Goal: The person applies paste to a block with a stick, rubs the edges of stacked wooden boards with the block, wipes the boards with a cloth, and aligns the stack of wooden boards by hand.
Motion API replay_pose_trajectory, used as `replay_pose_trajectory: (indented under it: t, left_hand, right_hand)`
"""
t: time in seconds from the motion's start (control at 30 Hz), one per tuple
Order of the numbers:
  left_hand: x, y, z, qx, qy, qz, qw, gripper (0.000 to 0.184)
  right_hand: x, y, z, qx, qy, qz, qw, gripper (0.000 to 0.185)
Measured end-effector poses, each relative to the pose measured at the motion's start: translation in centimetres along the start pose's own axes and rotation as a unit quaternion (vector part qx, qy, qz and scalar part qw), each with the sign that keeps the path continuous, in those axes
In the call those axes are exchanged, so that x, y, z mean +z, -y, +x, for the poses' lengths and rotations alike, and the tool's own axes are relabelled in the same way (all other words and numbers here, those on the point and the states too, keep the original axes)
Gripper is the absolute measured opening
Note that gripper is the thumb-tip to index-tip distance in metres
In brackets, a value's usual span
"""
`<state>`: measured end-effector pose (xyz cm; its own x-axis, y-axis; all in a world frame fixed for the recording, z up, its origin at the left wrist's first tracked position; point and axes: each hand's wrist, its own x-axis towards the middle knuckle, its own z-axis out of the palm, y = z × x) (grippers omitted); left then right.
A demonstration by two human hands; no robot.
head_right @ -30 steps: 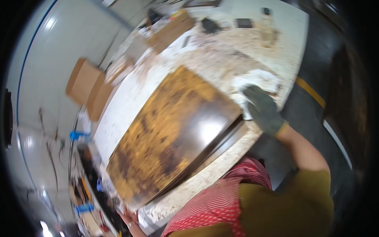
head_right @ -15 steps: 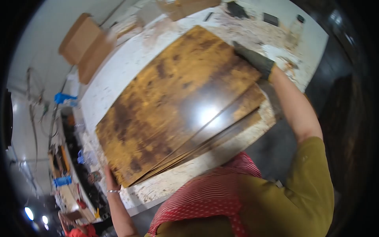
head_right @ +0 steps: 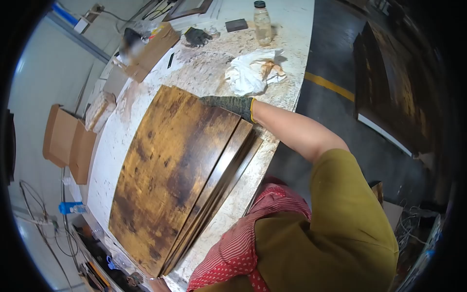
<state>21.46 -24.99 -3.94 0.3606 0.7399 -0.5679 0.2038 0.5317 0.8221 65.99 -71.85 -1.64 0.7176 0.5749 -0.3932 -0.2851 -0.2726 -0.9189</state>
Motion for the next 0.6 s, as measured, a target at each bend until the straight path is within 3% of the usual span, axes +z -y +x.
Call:
replay_pose_trajectory:
  t: [0.1,0.2,0.3,0.33,0.37,0.4,0.43,0.47,0.5,0.53,0.57,0.6]
  left_hand:
    - [0.0,-0.6,-0.3,-0.006,-0.024,0.027,0.999,0.049]
    - [-0.2,-1.6,-0.6,-0.018,-0.051,0.064,0.997,0.046]
    - [-1.2,-1.5,-1.0,-0.01,-0.074,0.089,0.993,0.044]
    - [-1.6,-1.7,-1.1,-0.006,-0.083,0.104,0.991,0.043]
    - [-1.7,-2.3,-1.2,-0.001,-0.088,0.123,0.988,0.042]
    - [-1.6,-3.0,-1.2,0.007,-0.092,0.146,0.985,0.042]
    - [-1.2,-4.1,-1.2,0.024,-0.097,0.176,0.979,0.041]
    - [-0.6,-5.7,-1.2,0.053,-0.093,0.214,0.971,0.04]
    - [0.7,-7.7,-0.9,0.093,-0.074,0.261,0.958,0.039]
    - [2.3,-9.6,-0.5,0.128,-0.05,0.304,0.943,0.038]
    - [4.9,-11.9,0.0,0.179,-0.008,0.358,0.916,0.059]
    - [8.0,-13.7,0.5,0.2,0.073,0.361,0.908,0.064]
  right_hand:
    - [0.0,0.0,-0.8,-0.008,0.01,0.032,0.999,0.066]
    - [-1.0,-0.1,-2.1,0.066,0.022,0.012,0.998,0.068]
    - [-2.9,-7.1,0.4,0.093,0.041,0.099,0.99,0.051]
    - [-3.4,-14.5,7.4,-0.004,0.142,0.176,0.974,0.046]
    - [-3.5,-13.6,6.8,-0.004,0.139,0.179,0.974,0.046]
    - [-3.6,-12.9,5.8,0.035,0.163,0.39,0.906,0.048]
    - [-3.7,-11.4,3.9,0.066,0.176,0.584,0.79,0.05]
    - [-3.9,-9.8,2.0,0.086,0.183,0.748,0.633,0.051]
    - [-4.2,-8.7,0.5,0.074,0.173,0.754,0.629,0.051]
    - [-4.5,-7.4,-0.9,0.019,0.082,0.581,0.81,0.043]
    - [-4.8,-6.0,-2.7,-0.031,-0.017,0.365,0.93,0.035]
    - [-4.5,-4.0,-6.1,-0.028,-0.135,0.321,0.937,0.025]
